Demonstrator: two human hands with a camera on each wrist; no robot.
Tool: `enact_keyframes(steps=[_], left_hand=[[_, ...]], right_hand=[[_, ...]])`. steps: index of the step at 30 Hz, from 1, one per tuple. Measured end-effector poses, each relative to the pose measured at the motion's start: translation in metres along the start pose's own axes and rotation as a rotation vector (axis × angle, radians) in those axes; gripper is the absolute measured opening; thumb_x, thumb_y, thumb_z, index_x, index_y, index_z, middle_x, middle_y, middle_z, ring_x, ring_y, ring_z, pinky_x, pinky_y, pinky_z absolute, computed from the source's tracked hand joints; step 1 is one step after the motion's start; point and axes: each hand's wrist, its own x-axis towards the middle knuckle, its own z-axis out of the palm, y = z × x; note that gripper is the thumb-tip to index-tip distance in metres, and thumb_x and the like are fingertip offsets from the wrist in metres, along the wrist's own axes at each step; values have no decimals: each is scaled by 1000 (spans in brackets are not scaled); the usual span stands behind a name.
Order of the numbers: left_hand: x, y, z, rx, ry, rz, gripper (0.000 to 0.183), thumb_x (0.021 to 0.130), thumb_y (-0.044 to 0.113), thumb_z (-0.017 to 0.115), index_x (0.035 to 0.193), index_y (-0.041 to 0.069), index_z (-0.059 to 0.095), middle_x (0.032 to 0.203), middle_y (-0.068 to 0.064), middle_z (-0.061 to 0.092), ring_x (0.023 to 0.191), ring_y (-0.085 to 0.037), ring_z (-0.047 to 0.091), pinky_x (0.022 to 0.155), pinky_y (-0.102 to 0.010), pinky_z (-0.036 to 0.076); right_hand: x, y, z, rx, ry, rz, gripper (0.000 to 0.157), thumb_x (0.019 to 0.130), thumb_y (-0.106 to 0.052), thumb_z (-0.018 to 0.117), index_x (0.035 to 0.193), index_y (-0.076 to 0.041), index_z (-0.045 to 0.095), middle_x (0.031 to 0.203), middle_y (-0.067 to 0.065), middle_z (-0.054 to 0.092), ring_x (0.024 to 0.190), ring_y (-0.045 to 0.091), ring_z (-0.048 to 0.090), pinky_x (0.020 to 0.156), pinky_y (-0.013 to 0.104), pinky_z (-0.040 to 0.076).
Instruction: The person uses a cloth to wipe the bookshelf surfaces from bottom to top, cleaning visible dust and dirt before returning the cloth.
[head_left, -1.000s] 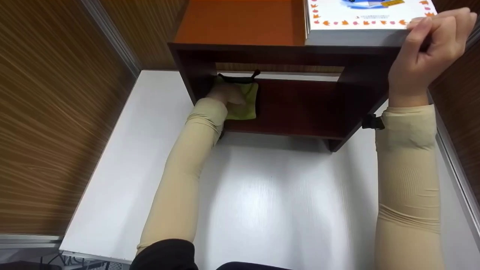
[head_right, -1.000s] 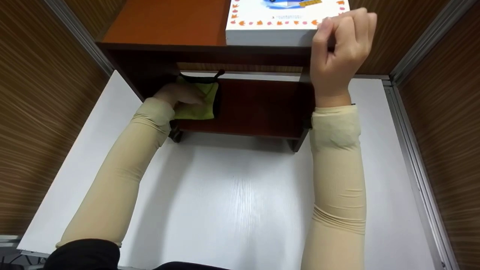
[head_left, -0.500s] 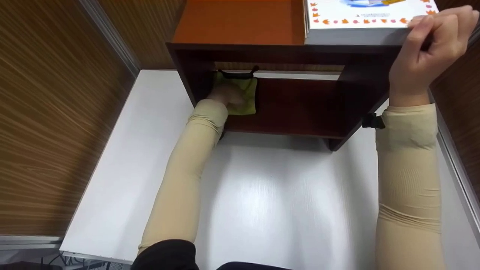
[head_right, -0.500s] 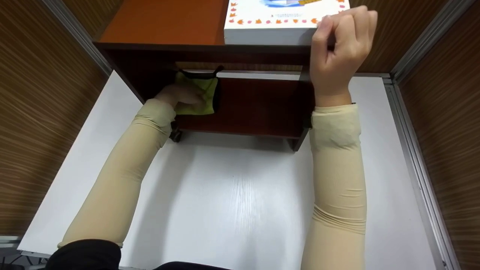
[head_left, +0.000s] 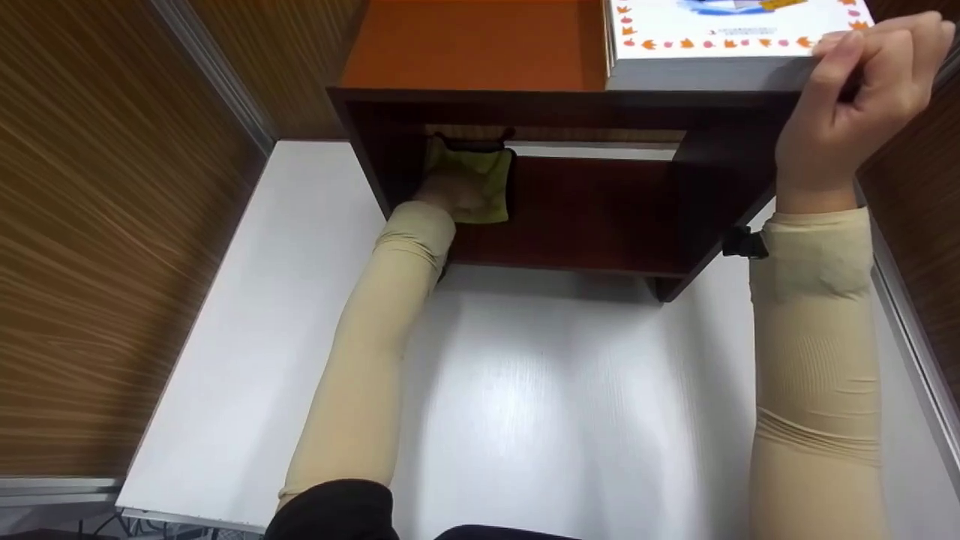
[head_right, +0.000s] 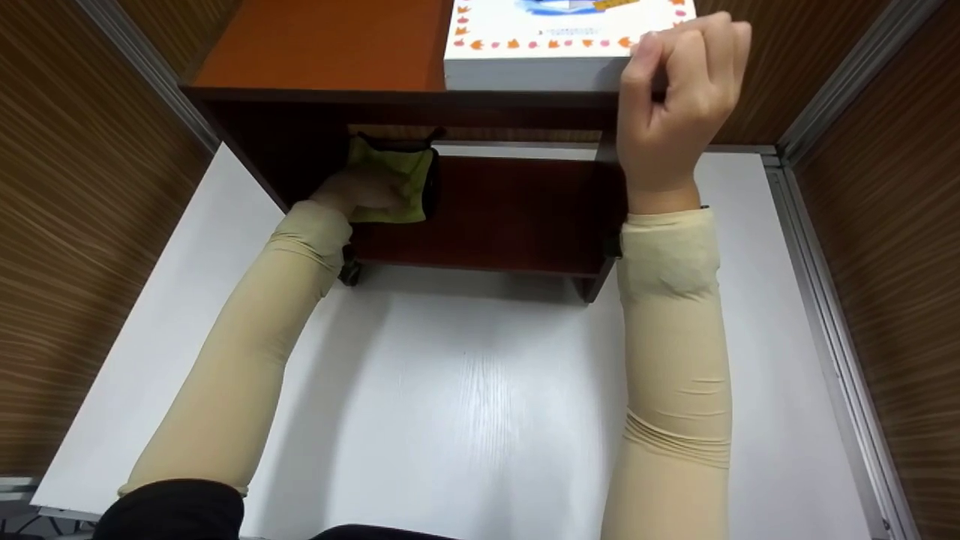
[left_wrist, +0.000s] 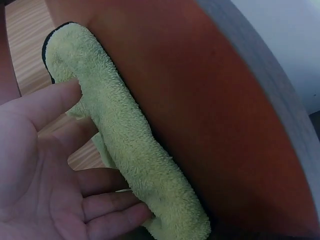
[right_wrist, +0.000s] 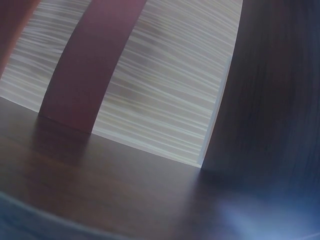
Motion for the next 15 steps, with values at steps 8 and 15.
enact_keyframes(steps=[8,15], left_hand=[[-1,3,-3,-157,-29,-87,34,85,28,61,59,17,41,57,5,37,61,-12,39,94,-29,35],[-1,1,-2,-128,-10,-57,33,85,32,61,61,17,44,59,4,40,68,-14,44,108,-33,19]], right_hand=[[2,-3,-1,-8,-7,10,21,79,0,49,59,2,56,70,-18,37,76,0,41,95,26,28],[1,-3,-1,-11,-7,3,22,79,0,49,59,3,55,70,-19,37,76,-1,41,96,26,28]])
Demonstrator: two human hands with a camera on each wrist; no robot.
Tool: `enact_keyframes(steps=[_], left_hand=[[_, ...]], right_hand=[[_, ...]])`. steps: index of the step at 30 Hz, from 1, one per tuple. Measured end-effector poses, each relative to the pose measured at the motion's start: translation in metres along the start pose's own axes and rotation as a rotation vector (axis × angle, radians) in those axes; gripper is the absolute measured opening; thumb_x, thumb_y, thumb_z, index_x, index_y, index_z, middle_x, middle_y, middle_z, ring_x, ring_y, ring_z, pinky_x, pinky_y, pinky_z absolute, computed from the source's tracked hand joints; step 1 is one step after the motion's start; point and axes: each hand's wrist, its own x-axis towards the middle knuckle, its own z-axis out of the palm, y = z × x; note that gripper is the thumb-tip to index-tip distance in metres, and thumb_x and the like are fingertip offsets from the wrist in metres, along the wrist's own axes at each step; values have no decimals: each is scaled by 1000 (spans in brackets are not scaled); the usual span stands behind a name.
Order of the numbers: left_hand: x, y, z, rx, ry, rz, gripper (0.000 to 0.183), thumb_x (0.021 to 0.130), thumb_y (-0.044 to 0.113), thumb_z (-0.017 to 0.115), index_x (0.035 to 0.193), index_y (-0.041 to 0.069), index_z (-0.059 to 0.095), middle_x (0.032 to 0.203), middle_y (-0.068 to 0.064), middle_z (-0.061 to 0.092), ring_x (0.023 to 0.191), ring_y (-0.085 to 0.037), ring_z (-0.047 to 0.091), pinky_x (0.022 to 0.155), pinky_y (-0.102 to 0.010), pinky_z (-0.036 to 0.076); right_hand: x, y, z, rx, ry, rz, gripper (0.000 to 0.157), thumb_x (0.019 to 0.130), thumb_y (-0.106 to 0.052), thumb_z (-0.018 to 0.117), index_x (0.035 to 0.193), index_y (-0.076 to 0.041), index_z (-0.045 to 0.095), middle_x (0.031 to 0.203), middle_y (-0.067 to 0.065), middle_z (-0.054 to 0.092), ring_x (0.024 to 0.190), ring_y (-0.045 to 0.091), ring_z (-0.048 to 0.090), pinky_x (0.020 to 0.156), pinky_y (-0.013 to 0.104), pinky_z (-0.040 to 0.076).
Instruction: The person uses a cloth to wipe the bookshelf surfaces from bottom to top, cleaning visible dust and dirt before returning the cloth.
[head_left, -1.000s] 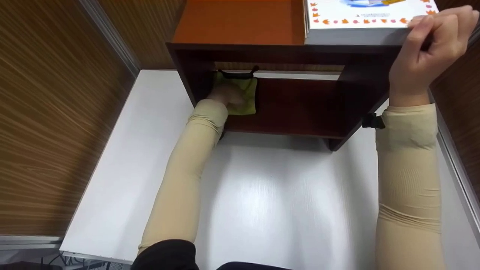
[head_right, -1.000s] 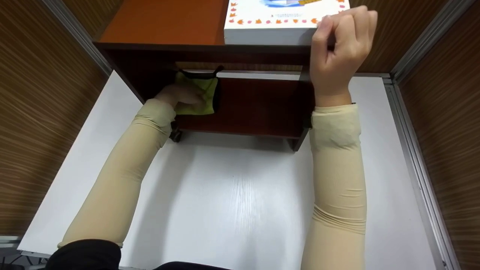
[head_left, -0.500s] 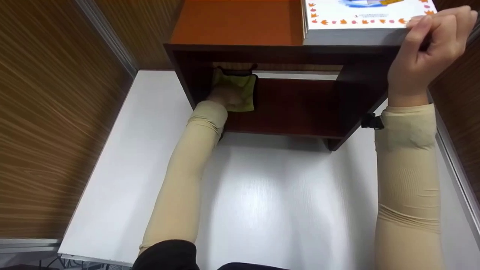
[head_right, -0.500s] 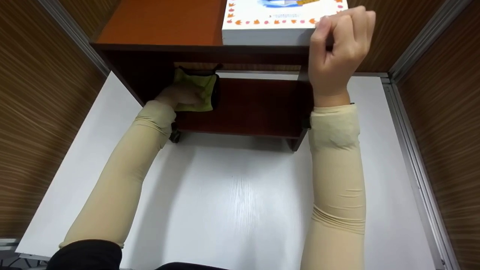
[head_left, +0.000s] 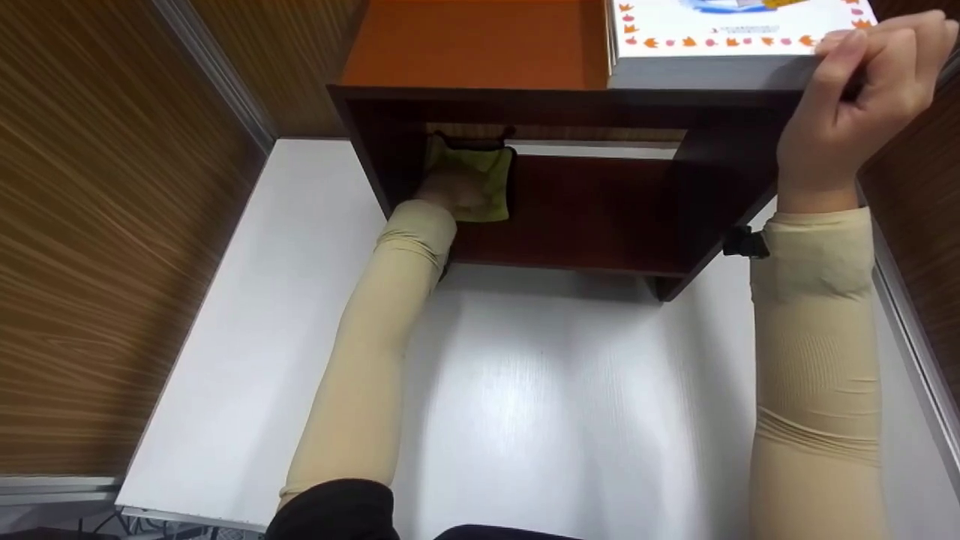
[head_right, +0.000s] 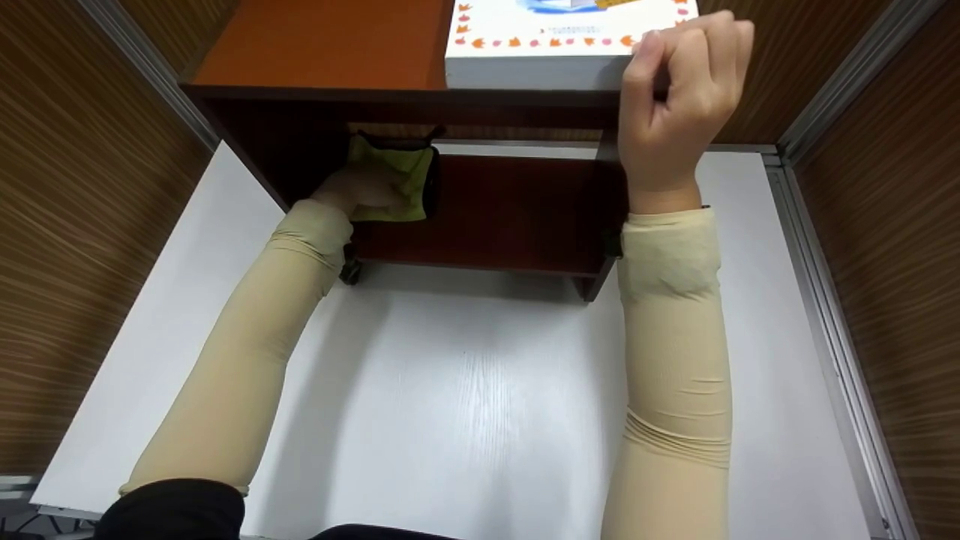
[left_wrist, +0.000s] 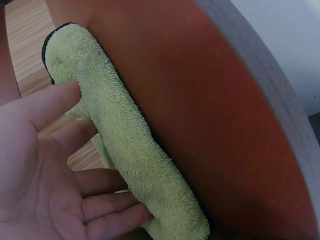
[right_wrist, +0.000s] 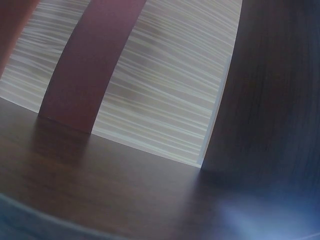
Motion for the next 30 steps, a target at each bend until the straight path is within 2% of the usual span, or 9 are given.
enact_keyframes(steps=[3,6,9,14,21,24,26,28,30], left_hand=[[1,0,1,25,-10,7,34,85,32,60,61,17,42,60,4,39,65,-14,42,104,-32,25],[0,1,1,32,-21,-8,31,86,27,55,61,17,40,63,4,39,64,-13,40,84,-29,40],[0,2,1,71,-14,-6,27,86,24,50,62,17,39,64,4,39,64,-13,40,82,-29,40],[0,2,0,212,7,60,27,86,25,49,61,17,42,63,3,40,67,-16,42,107,-41,20],[5,2,-3,202,-21,31,29,84,25,52,60,16,41,59,5,37,62,-14,38,109,-40,10],[14,-1,-1,205,-25,21,30,81,23,55,56,17,40,55,6,36,57,-14,36,110,-42,4],[15,-1,-1,251,-4,40,29,81,25,54,56,19,42,53,6,38,58,-15,42,109,-48,-6],[15,-1,1,327,17,65,20,86,33,49,81,18,63,51,6,43,66,-18,56,106,-55,-11],[6,2,2,360,64,68,40,91,41,42,123,23,57,50,5,46,87,-22,62,105,-56,-10]], right_hand=[[0,0,0,4,1,1,21,79,0,49,59,3,55,70,-19,38,76,-1,41,94,26,28],[0,0,0,8,-1,5,21,79,-1,49,60,4,55,70,-19,38,76,-1,41,92,26,29],[1,0,-1,10,-4,8,20,79,-1,49,60,4,56,71,-19,39,76,-1,41,92,27,29],[0,-1,-1,18,0,12,20,79,-1,50,61,5,56,71,-18,39,78,0,42,88,25,31],[1,1,-2,31,10,19,20,79,0,50,61,4,56,71,-18,41,79,4,45,85,24,33],[1,2,-1,40,14,24,20,79,1,50,60,3,56,71,-17,42,78,6,45,85,24,34],[1,1,-1,47,16,26,21,79,1,50,60,2,57,70,-17,42,78,7,46,85,24,34],[1,1,-1,46,10,26,21,80,1,50,60,2,58,70,-17,43,79,7,46,86,24,34],[0,0,-1,42,6,22,21,80,1,50,60,3,57,70,-18,42,79,6,46,88,25,33]])
